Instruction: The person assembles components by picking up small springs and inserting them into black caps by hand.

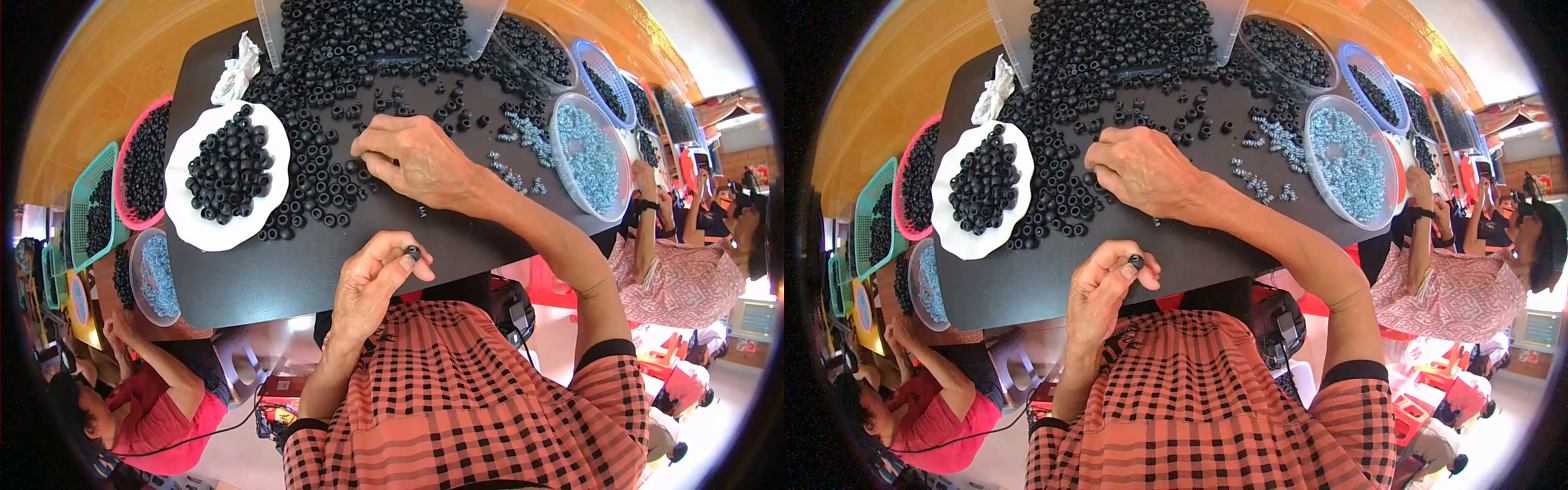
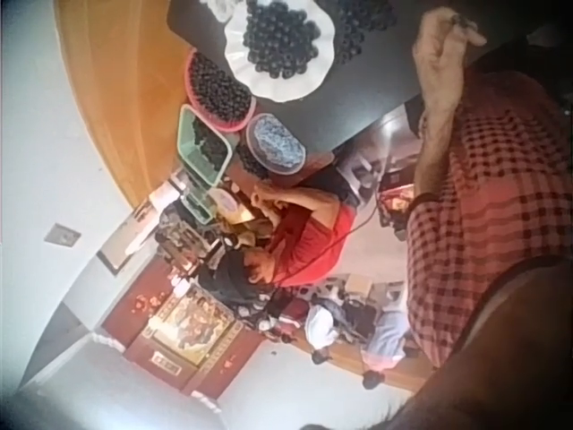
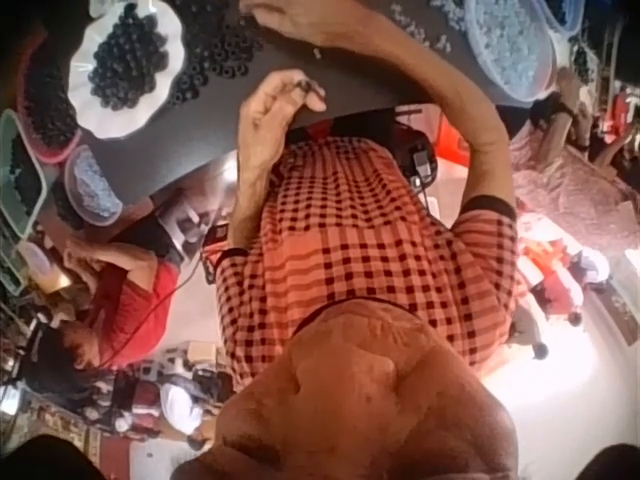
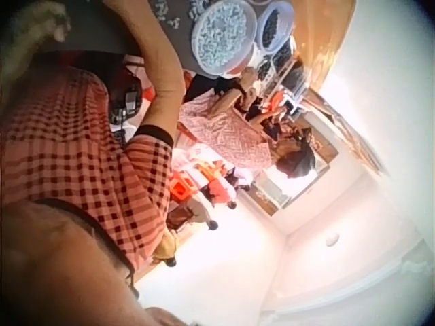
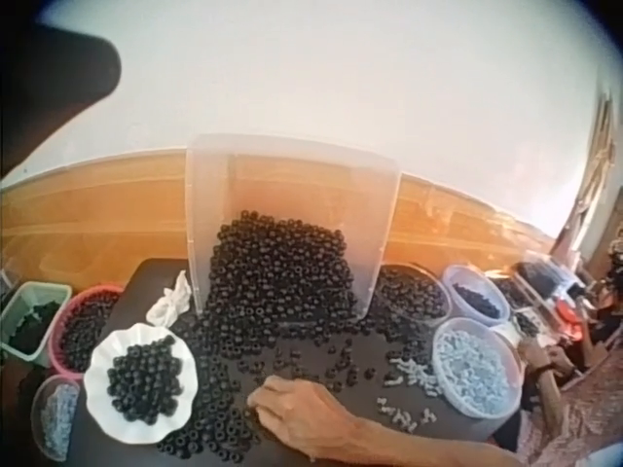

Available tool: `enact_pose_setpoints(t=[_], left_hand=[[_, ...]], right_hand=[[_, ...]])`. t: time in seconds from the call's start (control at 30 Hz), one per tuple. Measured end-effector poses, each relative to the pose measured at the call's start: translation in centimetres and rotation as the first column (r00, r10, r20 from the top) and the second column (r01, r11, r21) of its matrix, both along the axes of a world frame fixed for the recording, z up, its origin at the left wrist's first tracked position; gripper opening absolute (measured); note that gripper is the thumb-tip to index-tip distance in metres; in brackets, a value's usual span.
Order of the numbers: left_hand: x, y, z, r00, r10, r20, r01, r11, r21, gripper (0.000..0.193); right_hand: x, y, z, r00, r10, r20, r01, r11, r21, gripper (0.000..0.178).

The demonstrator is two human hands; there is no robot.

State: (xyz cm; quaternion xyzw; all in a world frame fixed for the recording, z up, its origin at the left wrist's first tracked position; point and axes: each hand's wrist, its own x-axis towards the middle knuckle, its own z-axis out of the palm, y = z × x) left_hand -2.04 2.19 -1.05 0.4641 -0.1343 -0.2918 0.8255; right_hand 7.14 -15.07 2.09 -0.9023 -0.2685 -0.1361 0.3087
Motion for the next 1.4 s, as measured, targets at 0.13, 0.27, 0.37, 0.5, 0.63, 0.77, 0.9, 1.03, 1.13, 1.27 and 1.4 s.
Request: enact_pose_setpoints(t=[0.13, 0.27, 0.37, 0.5, 0.63, 0.77, 0.9, 1.03, 1.13, 1.27, 1.4], left_hand=[[0.0, -0.2, 0.1, 1.0, 0.002, -0.007, -0.002, 1.0, -0.002, 0.015], [0.0, -0.1, -0.1, 1.0, 0.006, 0.01, -0.006, 1.0, 0.01, 0.015], [0.1, -0.1, 0.1, 1.0, 0.008, 0.017, -0.008, 1.0, 0.016, 0.016], [-0.1, -0.2, 0.0, 1.0, 0.02, 0.024, -0.02, 1.0, 0.016, 0.016], [-0.2, -0.1, -0.2, 0.999, 0.014, 0.033, -0.016, 0.999, 0.05, 0.016], [-0.2, -0.1, -0.2, 0.999, 0.023, 0.038, -0.026, 0.998, 0.06, 0.016], [-0.4, -0.4, -0.1, 0.999, 0.04, 0.032, -0.041, 0.999, 0.036, 0.015], [-0.3, -0.4, 0.0, 0.999, 0.05, 0.022, -0.051, 0.998, 0.039, 0.015], [-0.3, -0.5, 0.2, 0.998, 0.062, 0.021, -0.063, 0.997, 0.037, 0.015], [-0.2, -0.5, 0.2, 0.996, 0.086, -0.011, -0.086, 0.996, 0.008, 0.016], [-0.4, -1.0, 0.3, 0.993, 0.12, -0.022, -0.119, 0.993, 0.018, 0.017]], right_hand=[[-1.3, -0.3, 0.5, 0.997, -0.006, -0.08, 0.005, 1.0, -0.016, 0.011], [-2.5, 0.2, 0.8, 0.987, -0.028, -0.158, 0.015, 0.996, -0.086, 0.016], [-2.7, 0.7, 0.3, 0.995, -0.052, -0.082, 0.039, 0.987, -0.157, 0.022], [-2.8, 0.9, -0.2, 0.996, -0.064, -0.061, 0.052, 0.984, -0.172, 0.025], [-2.9, 0.7, -0.8, 0.997, -0.06, -0.055, 0.052, 0.989, -0.135, 0.026], [-3.2, 0.6, -1.1, 0.998, -0.069, 0.002, 0.069, 0.994, -0.086, 0.024], [-3.6, 0.4, -0.2, 0.998, -0.053, 0.032, 0.049, 0.99, 0.131, 0.022], [-4.0, 0.3, 0.8, 0.999, -0.017, -0.052, 0.033, 0.949, 0.315, 0.021], [-4.8, -0.1, 1.0, 0.995, 0.025, -0.097, 0.015, 0.92, 0.392, 0.018], [-7.1, -0.6, 1.4, 0.864, 0.064, -0.5, 0.252, 0.803, 0.539, 0.013], [-8.5, -1.6, 0.5, 0.783, 0.114, -0.612, 0.346, 0.737, 0.581, 0.01]])
